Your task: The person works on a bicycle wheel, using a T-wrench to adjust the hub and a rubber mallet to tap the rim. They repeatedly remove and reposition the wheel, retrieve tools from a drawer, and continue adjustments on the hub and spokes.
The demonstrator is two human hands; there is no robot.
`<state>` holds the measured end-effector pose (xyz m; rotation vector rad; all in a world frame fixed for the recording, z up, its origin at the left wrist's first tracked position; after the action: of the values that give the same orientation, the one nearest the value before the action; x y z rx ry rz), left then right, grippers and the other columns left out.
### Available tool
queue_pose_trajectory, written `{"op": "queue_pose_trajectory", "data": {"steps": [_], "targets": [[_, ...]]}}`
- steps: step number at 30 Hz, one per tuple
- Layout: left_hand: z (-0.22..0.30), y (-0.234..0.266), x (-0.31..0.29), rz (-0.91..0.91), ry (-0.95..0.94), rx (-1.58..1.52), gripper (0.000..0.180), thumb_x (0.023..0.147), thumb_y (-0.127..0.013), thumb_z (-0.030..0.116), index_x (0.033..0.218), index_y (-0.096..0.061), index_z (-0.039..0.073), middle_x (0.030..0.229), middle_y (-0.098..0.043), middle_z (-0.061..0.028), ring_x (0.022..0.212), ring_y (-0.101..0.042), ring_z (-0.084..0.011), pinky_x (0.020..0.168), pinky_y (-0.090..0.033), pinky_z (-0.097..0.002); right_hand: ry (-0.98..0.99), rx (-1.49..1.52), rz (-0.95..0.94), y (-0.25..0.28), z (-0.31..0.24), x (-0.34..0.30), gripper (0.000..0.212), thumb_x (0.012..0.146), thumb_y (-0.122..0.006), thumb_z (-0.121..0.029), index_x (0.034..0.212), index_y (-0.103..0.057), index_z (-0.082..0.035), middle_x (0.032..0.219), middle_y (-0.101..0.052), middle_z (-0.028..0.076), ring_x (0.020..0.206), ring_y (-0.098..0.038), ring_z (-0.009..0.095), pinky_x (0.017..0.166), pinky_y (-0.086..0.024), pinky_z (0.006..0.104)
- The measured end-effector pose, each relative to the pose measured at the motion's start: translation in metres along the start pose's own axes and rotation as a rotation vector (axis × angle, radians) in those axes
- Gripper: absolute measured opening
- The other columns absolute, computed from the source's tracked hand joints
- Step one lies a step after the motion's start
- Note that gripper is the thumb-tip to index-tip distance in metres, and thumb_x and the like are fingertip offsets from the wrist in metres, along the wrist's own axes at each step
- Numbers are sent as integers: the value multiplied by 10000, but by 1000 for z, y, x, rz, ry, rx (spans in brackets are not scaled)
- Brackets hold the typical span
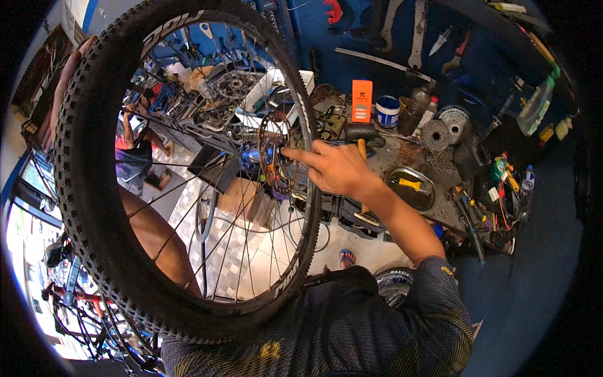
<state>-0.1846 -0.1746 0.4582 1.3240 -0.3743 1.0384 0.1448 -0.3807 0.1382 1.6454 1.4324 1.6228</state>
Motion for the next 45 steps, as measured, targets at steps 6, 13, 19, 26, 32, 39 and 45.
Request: {"op": "queue_pose_trajectory", "data": {"steps": [6,13,19,26,32,39,45], "targets": [[-59,-23,17,114,-140,238,538,1003,-561,152,1513,-456,20,1447,-586,-157,1345,-552,-263,1163,-395,-374,-117,741,190,10,15,-17,568,932,-672,-93,1479,-580,-217,762,-534,-12,679,-484,81,626,-447,285],[-64,-51,13,89,-80,333,593,936,-596,125,1507,-460,42,1445,-585,-157,1346,-545,-289,1157,-400,-389,-424,876,285,-12,59,-84,466,950,-684,-143,1413,-635,-148,739,-468,-60,703,-446,58,646,-416,245],[-53,-65,4,59,-61,436,646,878,-627,102,1501,-463,61,1444,-583,-157,1347,-539,-311,1151,-404,-403,-565,600,263,-6,106,-106,361,961,-679,-159,1319,-694,-109,707,-562,-30,672,-512,69,651,-464,274],[-10,-38,16,61,-65,602,711,811,-662,75,1495,-467,83,1442,-582,-157,1347,-531,-337,1145,-409,-418,-826,117,199,23,196,-132,473,905,-701,-263,1359,-666,-134,764,-688,126,739,-687,281,715,-524,420],[46,-1,29,69,-119,834,771,753,-693,51,1489,-471,102,1440,-580,-157,1348,-525,-359,1140,-413,-432,-740,-260,99,1,272,-95,486,873,-725,-251,1322,-656,-80,1267,-587,196,1231,-551,378,947,-496,540],[115,17,49,65,-310,1142,842,686,-728,24,1483,-475,124,1439,-579,-157,1349,-517,-385,1134,-418,-447,-761,-461,-145,-47,367,-37,285,911,-690,-277,1096,-795,-88,1390,-555,155,1323,-455,336,1073,-394,466],[140,-4,60,-126,-347,1315,893,647,-777,44,1481,-473,149,1425,-592,-149,1312,-547,-407,1081,-463,-473,-863,-479,-475,-66,418,-28,669,721,-911,-453,1279,-729,-133,1468,-545,93,1385,-425,308,1118,-371,454]]}}
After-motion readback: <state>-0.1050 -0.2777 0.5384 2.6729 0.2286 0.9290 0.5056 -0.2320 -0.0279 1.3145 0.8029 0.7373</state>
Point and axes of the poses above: each hand's wrist, its own x-axis towards the middle knuckle, its own y-axis out of the back of the hand, z = x × y, the point moved 7 cm from there along x, towards the middle knuckle
